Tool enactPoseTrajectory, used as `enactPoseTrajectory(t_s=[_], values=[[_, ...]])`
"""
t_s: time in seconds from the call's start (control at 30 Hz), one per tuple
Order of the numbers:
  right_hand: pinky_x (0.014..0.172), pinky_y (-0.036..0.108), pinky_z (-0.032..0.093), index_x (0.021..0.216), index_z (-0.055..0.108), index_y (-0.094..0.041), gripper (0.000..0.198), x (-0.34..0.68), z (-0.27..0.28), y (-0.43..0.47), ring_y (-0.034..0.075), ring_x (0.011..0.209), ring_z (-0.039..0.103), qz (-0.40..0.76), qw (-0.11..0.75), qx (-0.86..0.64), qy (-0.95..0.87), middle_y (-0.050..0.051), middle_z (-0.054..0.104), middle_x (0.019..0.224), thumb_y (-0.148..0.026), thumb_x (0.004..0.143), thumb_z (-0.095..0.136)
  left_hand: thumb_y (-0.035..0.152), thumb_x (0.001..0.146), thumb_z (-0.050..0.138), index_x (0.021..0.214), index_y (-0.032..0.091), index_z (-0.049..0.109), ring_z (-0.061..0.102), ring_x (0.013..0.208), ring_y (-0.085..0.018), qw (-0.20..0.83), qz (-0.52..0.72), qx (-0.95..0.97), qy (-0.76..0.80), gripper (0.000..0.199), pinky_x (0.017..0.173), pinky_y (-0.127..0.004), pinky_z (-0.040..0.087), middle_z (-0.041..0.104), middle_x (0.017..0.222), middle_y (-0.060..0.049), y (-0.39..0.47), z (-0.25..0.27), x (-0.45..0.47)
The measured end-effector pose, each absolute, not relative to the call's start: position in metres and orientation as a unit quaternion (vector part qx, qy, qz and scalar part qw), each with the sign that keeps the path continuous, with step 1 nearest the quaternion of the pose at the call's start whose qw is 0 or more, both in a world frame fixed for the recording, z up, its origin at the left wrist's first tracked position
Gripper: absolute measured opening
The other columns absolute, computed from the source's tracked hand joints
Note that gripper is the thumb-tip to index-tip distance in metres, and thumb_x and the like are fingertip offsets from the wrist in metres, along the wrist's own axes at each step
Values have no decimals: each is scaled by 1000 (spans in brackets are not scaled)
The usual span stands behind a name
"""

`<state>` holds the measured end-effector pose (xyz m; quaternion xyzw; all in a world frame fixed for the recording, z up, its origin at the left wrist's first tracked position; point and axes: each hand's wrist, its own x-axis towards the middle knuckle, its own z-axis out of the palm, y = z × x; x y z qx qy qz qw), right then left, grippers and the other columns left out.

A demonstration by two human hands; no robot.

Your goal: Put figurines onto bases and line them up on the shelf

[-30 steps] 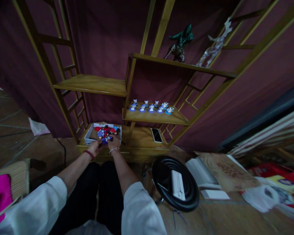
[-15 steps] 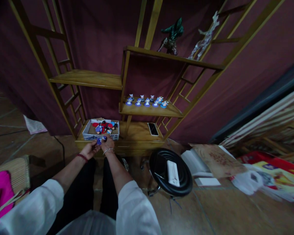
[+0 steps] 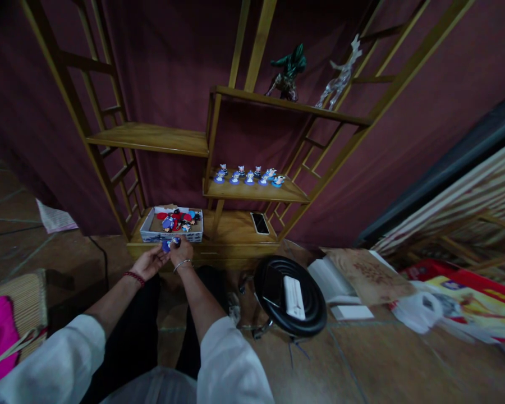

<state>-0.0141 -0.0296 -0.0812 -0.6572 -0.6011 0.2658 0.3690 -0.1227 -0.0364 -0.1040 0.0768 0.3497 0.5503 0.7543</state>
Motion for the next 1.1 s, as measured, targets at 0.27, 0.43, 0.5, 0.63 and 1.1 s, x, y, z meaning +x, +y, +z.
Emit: enactPoseTrajectory(t_s=[0.27, 0.43, 0.5, 0.63, 1.1], values=[[75, 24, 44, 93, 56, -22, 24, -10, -75, -33, 13, 81, 59, 266, 375, -656, -599, 2, 64, 88, -21, 70, 51, 10, 78, 45, 80, 14, 56, 60, 67, -12, 758, 560, 90, 321, 12, 67, -26, 49, 62, 72, -5, -37, -113, -118], [75, 24, 44, 93, 57, -23, 23, -7, -74, -33, 13, 81, 59, 262, 369, -668, -591, 1, 65, 87, -22, 71, 49, 13, 79, 44, 77, 14, 55, 59, 66, -12, 759, 557, 89, 326, 12, 65, -26, 49, 62, 73, -5, -37, -113, -112], [75, 23, 44, 94, 56, -23, 24, -5, -77, -31, 13, 81, 59, 262, 368, -668, -591, 1, 65, 87, -22, 71, 50, 12, 79, 45, 76, 15, 55, 59, 67, -12, 762, 554, 90, 323, 11, 66, -27, 49, 62, 73, -4, -37, -113, -111], [74, 22, 44, 94, 56, -22, 24, -2, -82, -26, 12, 80, 59, 263, 365, -665, -596, 1, 65, 87, -23, 71, 50, 11, 77, 47, 78, 15, 56, 60, 69, -12, 766, 545, 98, 326, 9, 68, -28, 49, 62, 74, -4, -36, -112, -112], [74, 22, 43, 96, 56, -21, 24, -24, -77, -17, 13, 80, 58, 228, 348, -629, -657, 2, 64, 89, -22, 73, 48, 22, 81, 45, 77, 14, 55, 59, 64, -12, 766, 532, 80, 351, 14, 63, -24, 48, 60, 69, -5, -30, -111, -128]])
